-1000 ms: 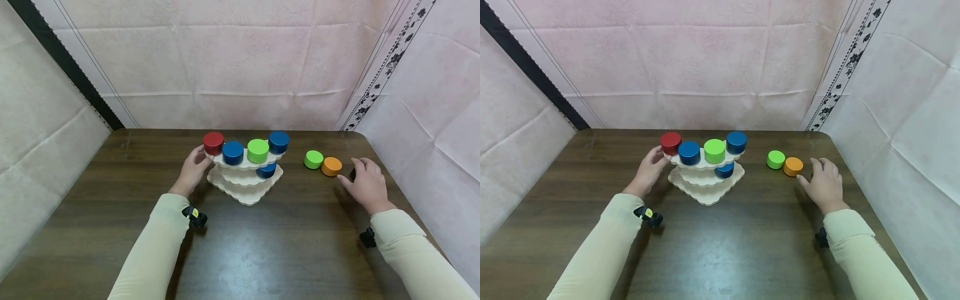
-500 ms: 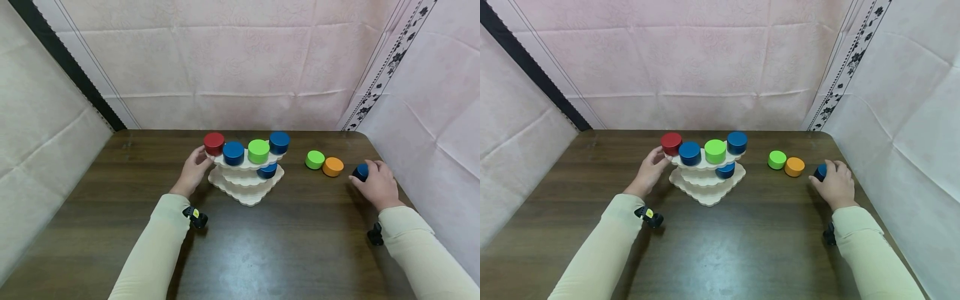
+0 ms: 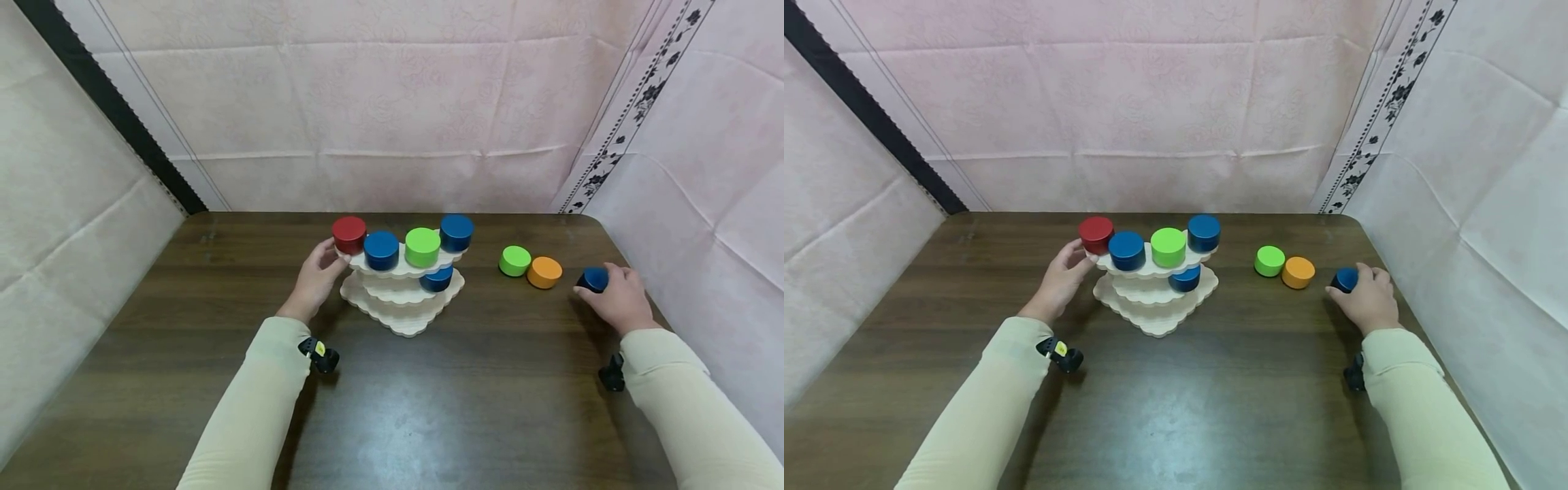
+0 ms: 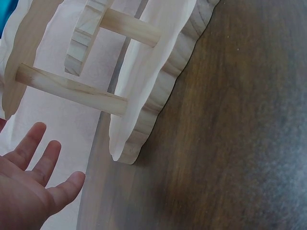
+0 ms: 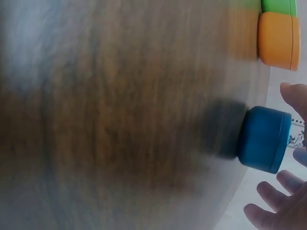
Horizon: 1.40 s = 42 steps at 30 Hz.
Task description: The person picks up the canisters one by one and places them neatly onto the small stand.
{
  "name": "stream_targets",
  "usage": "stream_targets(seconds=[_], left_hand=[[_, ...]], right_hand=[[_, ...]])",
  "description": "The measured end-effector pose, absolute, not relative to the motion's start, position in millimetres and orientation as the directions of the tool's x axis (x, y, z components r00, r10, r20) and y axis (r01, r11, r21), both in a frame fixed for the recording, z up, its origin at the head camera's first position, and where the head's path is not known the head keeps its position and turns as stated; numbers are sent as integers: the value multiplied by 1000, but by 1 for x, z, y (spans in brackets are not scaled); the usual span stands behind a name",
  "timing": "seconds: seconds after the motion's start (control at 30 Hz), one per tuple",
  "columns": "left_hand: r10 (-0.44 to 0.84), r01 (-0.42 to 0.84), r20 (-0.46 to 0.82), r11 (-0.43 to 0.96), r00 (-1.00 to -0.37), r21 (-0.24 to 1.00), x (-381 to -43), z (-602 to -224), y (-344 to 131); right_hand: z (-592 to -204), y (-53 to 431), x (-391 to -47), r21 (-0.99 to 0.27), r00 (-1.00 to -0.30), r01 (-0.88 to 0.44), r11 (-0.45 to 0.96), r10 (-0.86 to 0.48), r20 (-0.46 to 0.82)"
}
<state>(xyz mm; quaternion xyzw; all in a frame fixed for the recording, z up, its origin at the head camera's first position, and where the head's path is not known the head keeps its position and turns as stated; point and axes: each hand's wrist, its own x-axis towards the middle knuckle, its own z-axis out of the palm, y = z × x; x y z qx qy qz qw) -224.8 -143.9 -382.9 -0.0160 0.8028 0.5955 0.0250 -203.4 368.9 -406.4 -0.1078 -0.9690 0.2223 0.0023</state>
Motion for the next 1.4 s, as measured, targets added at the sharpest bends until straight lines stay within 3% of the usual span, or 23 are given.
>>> stream_targets(seconds=[0.7,1.4], left_hand=[[14,-54,-61,290,-998,956,-225,-384,-145],[21,-42,-50,282,-999,959,-226,-384,-145]], right_hand=[[-414,379,-211,-465,-958,285,838,249,-140],[-414,375,-209,-528,-964,252,811,259,-62]])
